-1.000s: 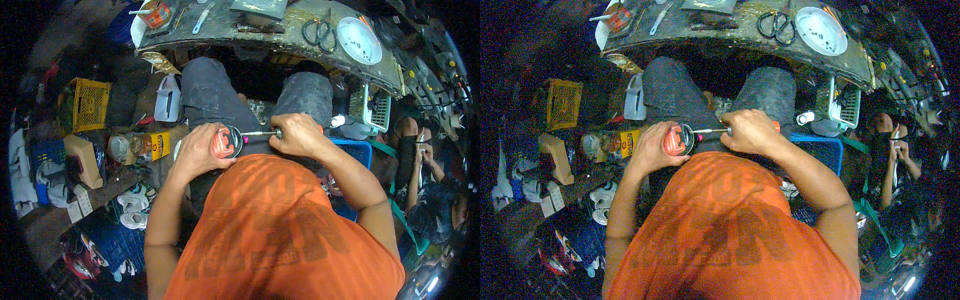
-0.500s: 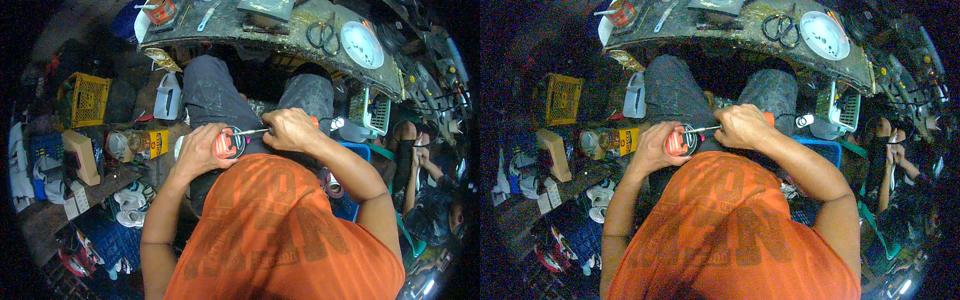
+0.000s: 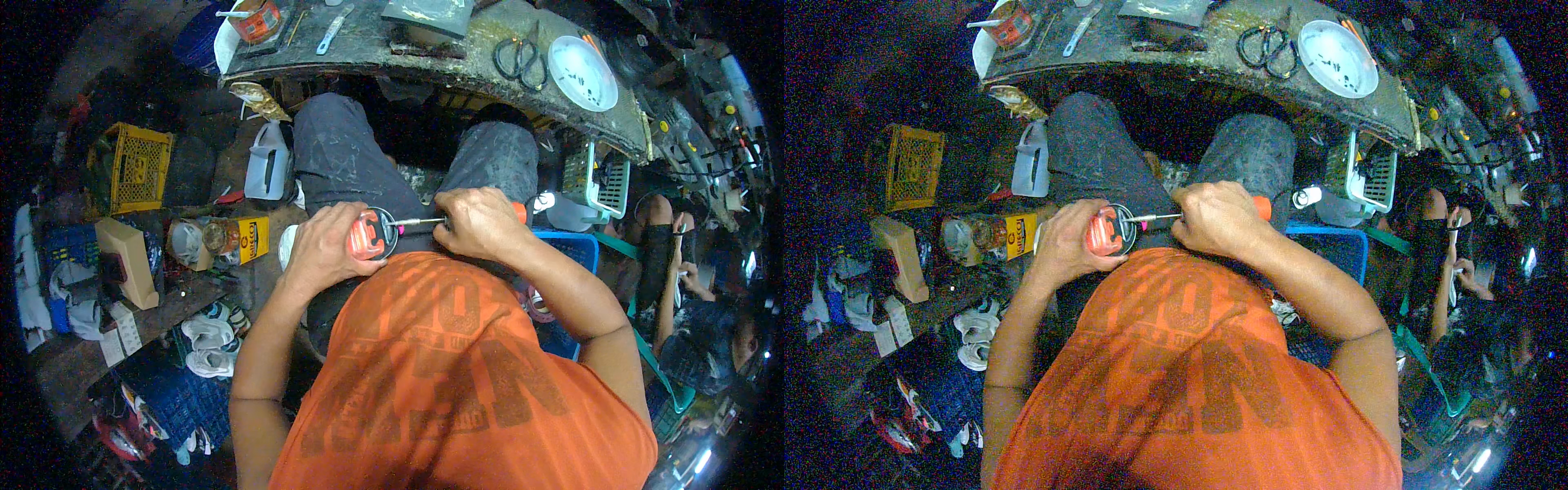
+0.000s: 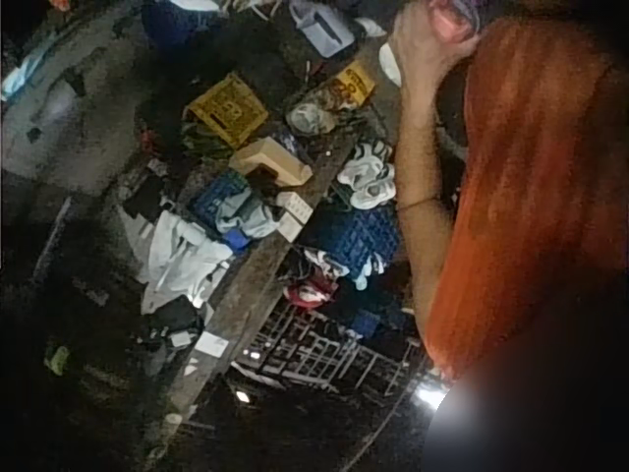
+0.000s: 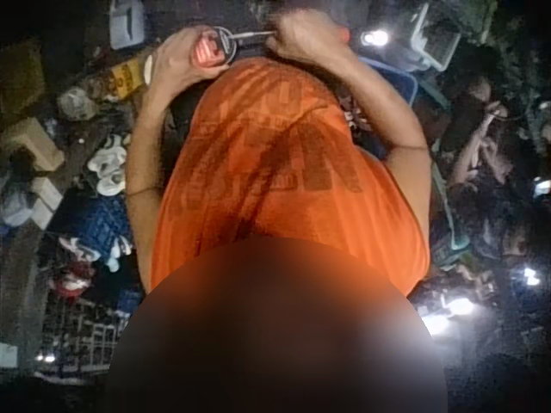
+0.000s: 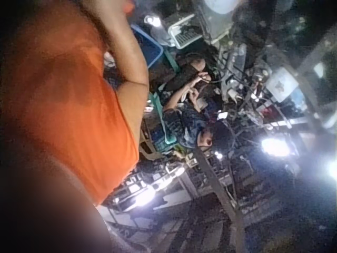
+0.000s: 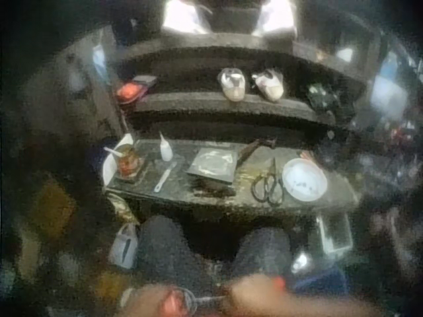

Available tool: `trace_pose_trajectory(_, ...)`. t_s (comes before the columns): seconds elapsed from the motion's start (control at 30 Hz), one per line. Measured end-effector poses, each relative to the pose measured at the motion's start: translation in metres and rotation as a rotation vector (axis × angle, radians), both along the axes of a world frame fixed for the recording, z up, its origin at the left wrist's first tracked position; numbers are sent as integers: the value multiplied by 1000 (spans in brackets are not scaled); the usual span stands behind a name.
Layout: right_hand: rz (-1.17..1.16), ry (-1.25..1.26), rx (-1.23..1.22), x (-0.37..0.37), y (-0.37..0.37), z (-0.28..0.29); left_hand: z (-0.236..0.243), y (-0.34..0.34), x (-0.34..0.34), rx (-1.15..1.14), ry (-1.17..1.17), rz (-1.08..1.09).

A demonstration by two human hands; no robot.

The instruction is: The person works on a single slip-on shoe, using a screwdriver to pry and separate the sole from the upper, then applies a liquid with a brush to the sole edge. The person continues prying and pressing the sole along the perimeter of the shoe.

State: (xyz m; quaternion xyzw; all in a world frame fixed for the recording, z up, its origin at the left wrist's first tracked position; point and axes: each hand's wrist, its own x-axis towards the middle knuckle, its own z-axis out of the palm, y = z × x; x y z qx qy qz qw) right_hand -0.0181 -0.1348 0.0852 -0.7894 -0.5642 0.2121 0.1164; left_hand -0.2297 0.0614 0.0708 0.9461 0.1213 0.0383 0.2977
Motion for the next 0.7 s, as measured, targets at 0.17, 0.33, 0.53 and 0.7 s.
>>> trace_pose_trajectory(0.17,41,-89,-73,8,3,12,2,-2,2,14,14,-2)
trace_pose_trajectory(0.33,97,-99,-63,6,4,19,2,-2,3,0,34,-17)
trace_pose_trajectory(0.53,118,-120,-109,7,9,20,2,-4,4,7,57,-16)
trace_pose_trajectory(0.7,61,-78,-87,6,11,23,9,-1,0,78,-18,-51)
